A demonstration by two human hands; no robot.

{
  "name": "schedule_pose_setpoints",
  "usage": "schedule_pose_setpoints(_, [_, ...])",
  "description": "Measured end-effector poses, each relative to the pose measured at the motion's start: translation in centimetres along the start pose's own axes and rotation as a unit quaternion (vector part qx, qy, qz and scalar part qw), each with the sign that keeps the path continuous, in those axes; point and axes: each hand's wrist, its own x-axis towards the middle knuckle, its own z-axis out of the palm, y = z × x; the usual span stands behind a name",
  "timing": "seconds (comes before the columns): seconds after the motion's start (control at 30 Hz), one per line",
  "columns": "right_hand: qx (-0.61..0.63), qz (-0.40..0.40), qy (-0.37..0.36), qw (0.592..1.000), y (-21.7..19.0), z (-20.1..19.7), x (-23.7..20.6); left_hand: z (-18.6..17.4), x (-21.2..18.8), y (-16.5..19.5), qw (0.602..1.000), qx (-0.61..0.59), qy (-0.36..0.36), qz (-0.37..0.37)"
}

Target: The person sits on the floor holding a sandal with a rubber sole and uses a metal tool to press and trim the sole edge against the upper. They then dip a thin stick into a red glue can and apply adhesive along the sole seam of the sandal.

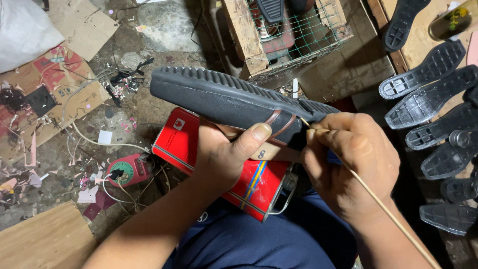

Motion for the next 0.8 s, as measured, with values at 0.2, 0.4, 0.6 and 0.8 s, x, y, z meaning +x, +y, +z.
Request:
schedule_pose_setpoints(0.2, [0.009,0.009,-0.004,1.0,0.0,-0.1,-0.1,0.0,0.0,-0.1,1.0,-0.014,-0.009,0.012])
schedule_pose_setpoints(0.4, [-0.005,0.01,-0.004,1.0,-0.1,-0.1,-0.2,-0.1,0.0,-0.3,1.0,-0.007,-0.009,0.017])
schedule_pose_setpoints(0.6, [0.004,0.014,0.005,1.0,0.3,0.0,-1.1,-0.1,0.1,-0.3,1.0,-0.006,-0.001,-0.003])
schedule_pose_setpoints(0.8, [0.148,0.091,0.107,0.979,1.6,-2.1,-4.6,-0.5,0.1,-0.1,1.0,-0.024,-0.007,-0.01])
